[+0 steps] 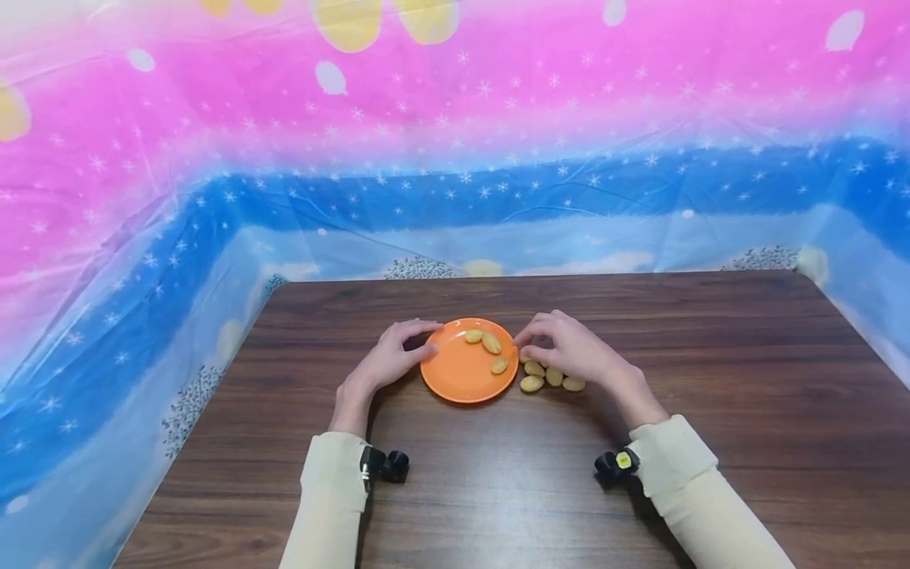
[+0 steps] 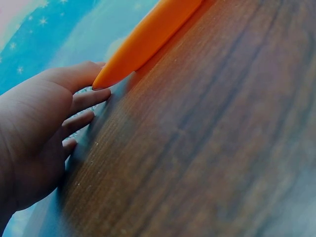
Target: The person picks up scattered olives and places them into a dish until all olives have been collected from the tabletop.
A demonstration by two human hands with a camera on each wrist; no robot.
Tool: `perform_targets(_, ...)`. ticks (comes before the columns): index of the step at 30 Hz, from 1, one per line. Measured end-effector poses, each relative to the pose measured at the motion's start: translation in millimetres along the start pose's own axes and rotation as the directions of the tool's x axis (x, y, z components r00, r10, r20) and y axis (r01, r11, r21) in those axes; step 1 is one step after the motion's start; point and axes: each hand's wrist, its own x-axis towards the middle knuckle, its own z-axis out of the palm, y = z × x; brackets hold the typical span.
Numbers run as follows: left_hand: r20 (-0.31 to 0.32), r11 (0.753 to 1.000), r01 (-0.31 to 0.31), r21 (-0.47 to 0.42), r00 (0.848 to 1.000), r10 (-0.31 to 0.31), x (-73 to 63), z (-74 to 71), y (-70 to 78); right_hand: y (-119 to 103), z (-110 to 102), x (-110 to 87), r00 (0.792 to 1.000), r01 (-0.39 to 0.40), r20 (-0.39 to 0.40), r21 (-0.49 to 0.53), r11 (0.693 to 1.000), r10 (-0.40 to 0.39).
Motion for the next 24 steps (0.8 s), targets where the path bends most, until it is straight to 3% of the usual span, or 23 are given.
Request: perform_targets(24, -0.008, 1.0, -0.008, -0.004, 1.0, 0.008, -1.9, -0.5, 0.8, 30.1, -18.4, -17.4, 0.997, -0.028, 0.066, -0.021, 0.999, 0.029)
